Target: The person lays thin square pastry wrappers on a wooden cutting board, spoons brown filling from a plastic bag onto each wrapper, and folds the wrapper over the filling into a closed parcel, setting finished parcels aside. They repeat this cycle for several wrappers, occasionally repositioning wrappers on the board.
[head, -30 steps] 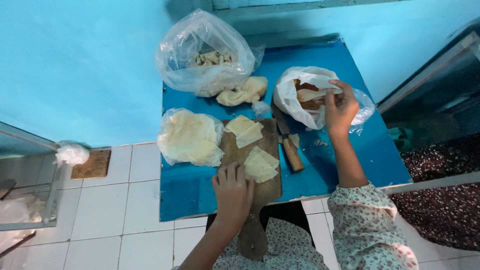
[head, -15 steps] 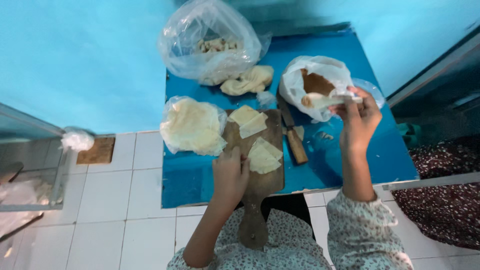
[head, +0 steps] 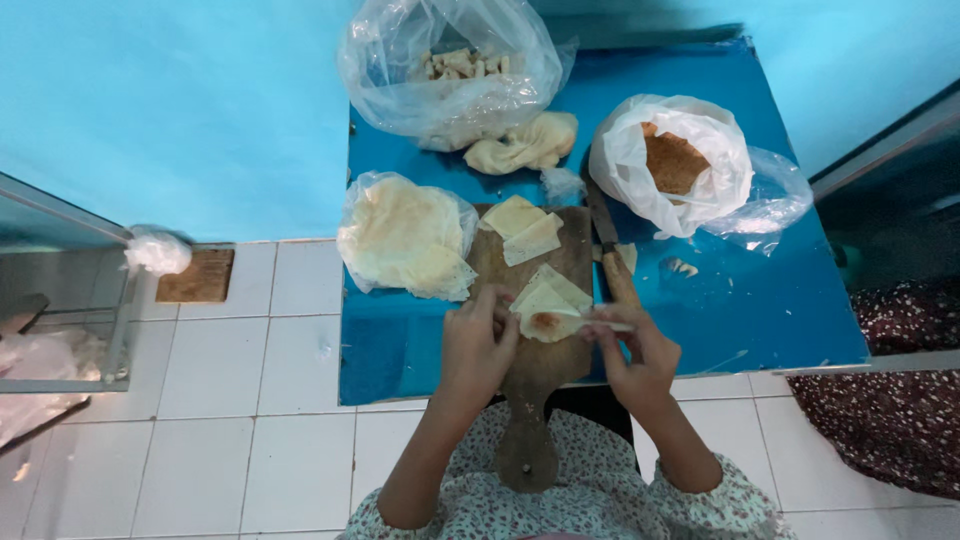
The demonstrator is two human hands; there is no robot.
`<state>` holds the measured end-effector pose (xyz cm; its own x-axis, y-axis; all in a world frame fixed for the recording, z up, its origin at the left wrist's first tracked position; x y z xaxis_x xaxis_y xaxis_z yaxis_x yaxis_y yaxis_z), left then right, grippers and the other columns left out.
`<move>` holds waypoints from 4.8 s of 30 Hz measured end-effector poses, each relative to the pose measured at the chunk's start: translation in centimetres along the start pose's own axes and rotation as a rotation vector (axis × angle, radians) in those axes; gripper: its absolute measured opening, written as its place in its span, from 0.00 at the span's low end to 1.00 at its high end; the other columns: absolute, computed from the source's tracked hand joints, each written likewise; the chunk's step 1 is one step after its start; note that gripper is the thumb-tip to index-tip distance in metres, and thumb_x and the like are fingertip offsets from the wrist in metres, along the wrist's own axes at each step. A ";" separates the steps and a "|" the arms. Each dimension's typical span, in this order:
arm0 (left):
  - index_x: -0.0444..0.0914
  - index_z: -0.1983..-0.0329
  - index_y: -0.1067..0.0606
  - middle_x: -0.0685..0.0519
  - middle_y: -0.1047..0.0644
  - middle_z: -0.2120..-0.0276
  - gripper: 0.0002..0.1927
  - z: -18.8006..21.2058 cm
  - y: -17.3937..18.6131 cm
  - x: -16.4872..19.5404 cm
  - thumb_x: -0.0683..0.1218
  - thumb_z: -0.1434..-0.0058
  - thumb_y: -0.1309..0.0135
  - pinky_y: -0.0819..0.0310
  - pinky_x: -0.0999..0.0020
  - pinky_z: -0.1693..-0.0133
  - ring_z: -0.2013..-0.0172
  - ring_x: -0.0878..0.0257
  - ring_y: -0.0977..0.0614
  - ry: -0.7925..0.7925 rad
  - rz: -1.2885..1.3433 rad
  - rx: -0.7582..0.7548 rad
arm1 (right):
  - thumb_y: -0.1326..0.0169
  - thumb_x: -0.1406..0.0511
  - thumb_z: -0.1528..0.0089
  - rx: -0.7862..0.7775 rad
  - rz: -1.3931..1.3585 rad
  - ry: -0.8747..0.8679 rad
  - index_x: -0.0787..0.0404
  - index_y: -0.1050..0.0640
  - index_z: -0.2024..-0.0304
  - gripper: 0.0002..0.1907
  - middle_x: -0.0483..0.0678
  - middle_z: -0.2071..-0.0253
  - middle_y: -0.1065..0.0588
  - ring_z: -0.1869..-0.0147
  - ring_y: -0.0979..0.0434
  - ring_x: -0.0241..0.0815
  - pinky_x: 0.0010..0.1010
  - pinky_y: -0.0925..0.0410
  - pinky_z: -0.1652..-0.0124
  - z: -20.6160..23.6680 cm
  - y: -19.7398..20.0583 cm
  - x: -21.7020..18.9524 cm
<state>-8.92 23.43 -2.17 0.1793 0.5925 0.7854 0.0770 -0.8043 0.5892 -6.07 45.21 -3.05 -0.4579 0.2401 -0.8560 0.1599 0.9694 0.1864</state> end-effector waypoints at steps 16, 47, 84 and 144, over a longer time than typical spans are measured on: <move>0.41 0.53 0.25 0.55 0.22 0.70 0.12 0.9 0.5 0.8 0.43 0.39 0.41 0.36 0.59 0.59 0.67 0.58 0.21 -0.088 -0.010 0.059 | 0.46 0.82 0.39 -0.093 0.348 0.461 0.64 0.25 0.54 0.14 0.54 0.57 0.18 0.52 0.14 0.49 0.33 0.22 0.57 0.7 -0.2 -5.5; 0.40 0.53 0.24 0.56 0.24 0.72 0.12 1.6 0.1 0.6 0.41 0.40 0.41 0.37 0.58 0.59 0.68 0.59 0.23 -0.145 -0.032 0.155 | 0.45 0.80 0.37 -0.013 0.277 0.322 0.66 0.25 0.59 0.08 0.54 0.60 0.19 0.58 0.15 0.45 0.33 0.22 0.58 -0.7 0.8 -4.7; 0.40 0.50 0.25 0.56 0.23 0.70 0.15 1.8 -0.4 0.1 0.41 0.41 0.40 0.36 0.57 0.59 0.68 0.59 0.22 -0.213 0.010 0.232 | 0.47 0.78 0.31 0.285 -0.174 -0.139 0.67 0.25 0.52 0.06 0.53 0.58 0.21 0.65 0.20 0.38 0.27 0.27 0.64 -6.1 6.9 0.6; 0.35 0.46 0.27 0.43 0.22 0.61 0.16 2.5 -0.8 2.3 0.37 0.38 0.44 0.29 0.51 0.56 0.59 0.44 0.22 -0.341 0.084 0.098 | 0.32 0.68 0.47 0.016 0.656 0.013 0.63 0.23 0.48 0.24 0.52 0.55 0.22 0.50 0.21 0.51 0.37 0.28 0.52 0.6 -1.8 -4.4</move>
<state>-6.11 25.28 -1.33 0.5040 0.4887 0.7121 0.1385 -0.8596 0.4918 -3.86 42.34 0.06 -0.2713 0.7819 -0.5613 0.4226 0.6207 0.6603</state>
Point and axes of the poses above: each hand's wrist, its own z-axis away from the middle knuckle, its own y-axis out of the back of the hand, x = y × z, the point moved 8 cm from there along -z, towards the middle knuckle
